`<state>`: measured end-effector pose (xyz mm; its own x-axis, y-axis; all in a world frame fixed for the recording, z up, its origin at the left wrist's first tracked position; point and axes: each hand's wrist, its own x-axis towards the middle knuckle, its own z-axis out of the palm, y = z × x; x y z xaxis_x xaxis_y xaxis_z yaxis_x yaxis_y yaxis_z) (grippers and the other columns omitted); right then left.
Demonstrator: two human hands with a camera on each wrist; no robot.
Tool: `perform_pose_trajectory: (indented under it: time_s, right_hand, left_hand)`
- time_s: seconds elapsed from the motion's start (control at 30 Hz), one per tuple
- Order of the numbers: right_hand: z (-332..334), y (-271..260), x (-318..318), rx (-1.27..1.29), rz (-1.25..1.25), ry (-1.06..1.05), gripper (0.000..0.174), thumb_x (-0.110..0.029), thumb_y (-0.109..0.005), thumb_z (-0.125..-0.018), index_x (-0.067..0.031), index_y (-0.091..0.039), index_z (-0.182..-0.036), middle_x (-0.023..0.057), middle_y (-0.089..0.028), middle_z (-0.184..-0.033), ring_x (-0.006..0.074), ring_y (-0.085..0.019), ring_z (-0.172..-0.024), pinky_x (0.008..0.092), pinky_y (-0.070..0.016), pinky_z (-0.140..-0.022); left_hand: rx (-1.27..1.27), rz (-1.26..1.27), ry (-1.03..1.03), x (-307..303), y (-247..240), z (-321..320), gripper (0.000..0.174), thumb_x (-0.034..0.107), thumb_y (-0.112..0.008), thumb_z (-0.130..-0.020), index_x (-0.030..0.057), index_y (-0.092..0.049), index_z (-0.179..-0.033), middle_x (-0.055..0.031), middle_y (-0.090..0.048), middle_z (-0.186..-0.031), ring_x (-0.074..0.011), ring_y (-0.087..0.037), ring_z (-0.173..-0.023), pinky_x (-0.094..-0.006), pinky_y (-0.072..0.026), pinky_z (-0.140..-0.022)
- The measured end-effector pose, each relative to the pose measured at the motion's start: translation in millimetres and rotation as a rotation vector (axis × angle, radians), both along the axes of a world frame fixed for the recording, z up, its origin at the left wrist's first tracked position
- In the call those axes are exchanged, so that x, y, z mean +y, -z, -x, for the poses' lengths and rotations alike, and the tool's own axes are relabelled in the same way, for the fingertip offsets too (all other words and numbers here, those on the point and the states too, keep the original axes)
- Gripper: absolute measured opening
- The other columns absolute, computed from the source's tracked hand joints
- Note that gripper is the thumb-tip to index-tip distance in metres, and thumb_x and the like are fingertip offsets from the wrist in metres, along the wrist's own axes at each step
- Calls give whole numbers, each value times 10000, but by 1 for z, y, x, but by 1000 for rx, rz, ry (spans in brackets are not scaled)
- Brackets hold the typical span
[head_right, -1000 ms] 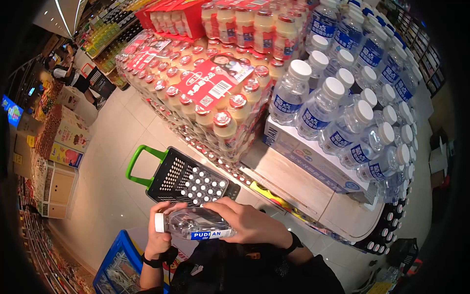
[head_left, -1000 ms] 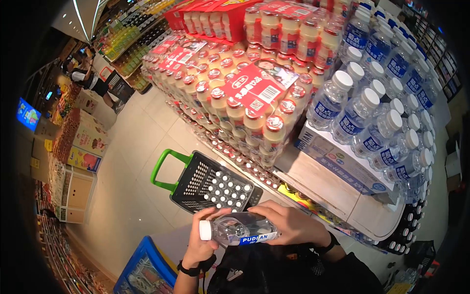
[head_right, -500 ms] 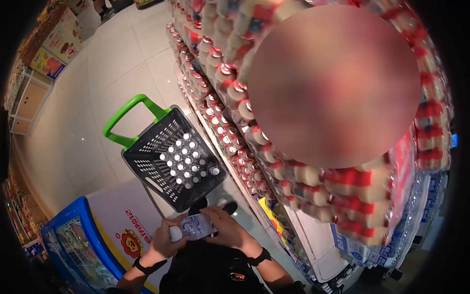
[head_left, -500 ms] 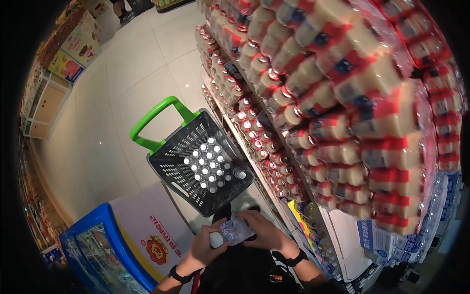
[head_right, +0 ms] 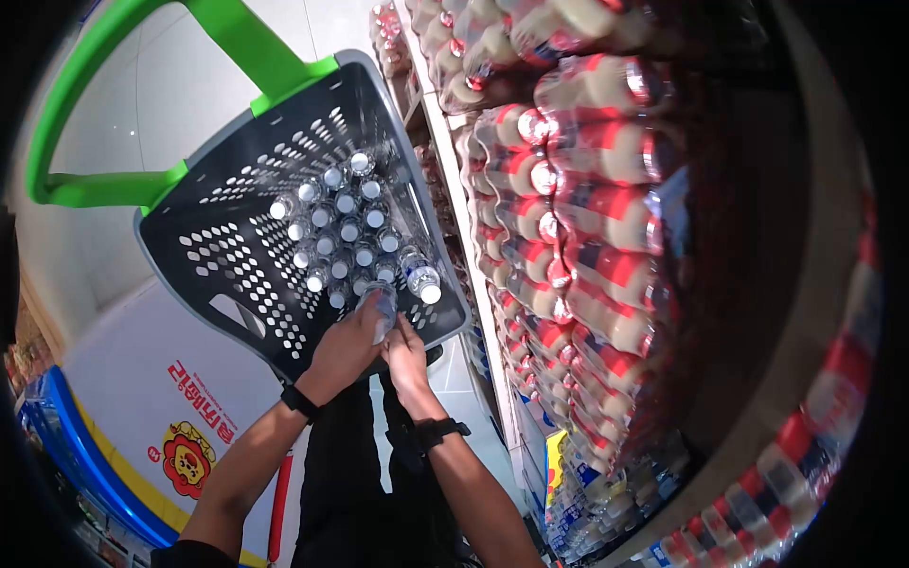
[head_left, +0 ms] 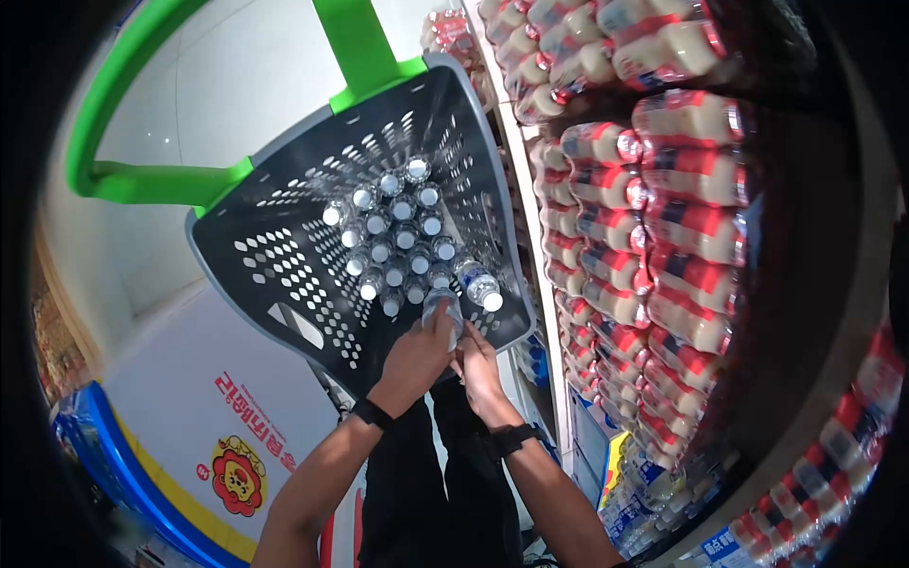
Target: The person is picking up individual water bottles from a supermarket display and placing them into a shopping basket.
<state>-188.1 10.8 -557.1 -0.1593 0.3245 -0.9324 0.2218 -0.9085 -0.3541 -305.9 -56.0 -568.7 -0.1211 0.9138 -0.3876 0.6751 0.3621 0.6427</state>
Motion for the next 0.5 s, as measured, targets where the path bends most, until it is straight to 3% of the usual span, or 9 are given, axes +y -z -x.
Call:
perform_pose_trajectory:
  time_s: [0.07, 0.13, 0.17, 0.2, 0.27, 0.3, 0.4, 0.43, 0.5]
  right_hand:
    - [-20, 22, -1, 28, 61, -5, 567, -178, -477, -1007, 47, -364, -1515, -31, -480, -835, 46, -449, -705, 229, -395, -626]
    - [-32, 45, 3, 30, 79, -35, 657, -249, -492, -991, 43, -304, -1549, 43, -599, -952, 115, -599, -817, 277, -523, -755]
    - [-35, 51, 3, -3, 100, -9, 622, -303, -526, -999, 35, -375, -1498, 111, -619, -1146, 194, -642, -1022, 345, -529, -905]
    - [-35, 57, 5, -8, 112, -10, 622, -303, -526, -999, 35, -375, -1498, 111, -619, -1146, 194, -642, -1022, 345, -529, -905]
    - [-33, 69, 8, -40, -15, -270, 612, -343, -544, -1010, 37, -402, -1468, 168, -569, -1339, 263, -603, -1200, 368, -513, -972]
    - [-34, 77, 6, -96, -73, -407, 657, -406, -568, -1006, 49, -428, -1459, 173, -590, -1331, 247, -597, -1220, 358, -497, -993]
    - [-31, 97, 6, -216, -71, -580, 729, -436, -596, -988, 74, -421, -1479, 181, -623, -1298, 236, -604, -1223, 334, -484, -999]
    - [-12, 72, 18, -325, -118, -661, 790, -461, -633, -957, 74, -412, -1495, 208, -656, -1270, 236, -621, -1214, 313, -478, -984]
    - [-2, 61, 25, -337, -153, -692, 791, -448, -646, -948, 74, -413, -1494, 226, -667, -1256, 252, -646, -1182, 320, -491, -967]
  left_hand:
    - [18, 84, 44, 0, 38, -21, 642, 174, -753, -815, -52, -441, -1329, -218, -496, -1489, -421, -674, -1064, -412, -624, -758]
    - [44, 80, 82, -1, 71, -38, 588, 166, -725, -834, -37, -461, -1318, -220, -462, -1516, -442, -665, -1090, -424, -632, -747]
    - [72, 65, 121, -3, 83, -47, 535, 158, -698, -853, -23, -481, -1308, -222, -429, -1543, -464, -656, -1117, -436, -640, -736]
    - [65, 77, 121, -1, 89, -51, 535, 158, -698, -853, -23, -481, -1308, -222, -429, -1543, -464, -656, -1117, -436, -640, -736]
    - [95, 115, 37, 8, 105, -55, 440, 134, -647, -879, -1, -510, -1275, -221, -366, -1582, -498, -646, -1127, -446, -647, -733]
    - [31, 207, 39, 12, 107, -56, 408, 120, -623, -883, 13, -518, -1263, -240, -342, -1588, -480, -588, -1231, -486, -617, -859]
    - [-27, 77, 92, 5, 134, -56, 430, 113, -620, -879, 24, -508, -1285, -258, -362, -1568, -444, -467, -1373, -547, -507, -1040]
    - [-27, 80, 94, 7, 140, -56, 430, 113, -620, -879, 24, -508, -1285, -258, -362, -1568, -444, -467, -1373, -547, -507, -1040]
    - [-319, 133, -211, 11, 150, -58, 488, 160, -675, -849, 39, -500, -1288, -269, -379, -1551, -392, -369, -1455, -578, -360, -1159]
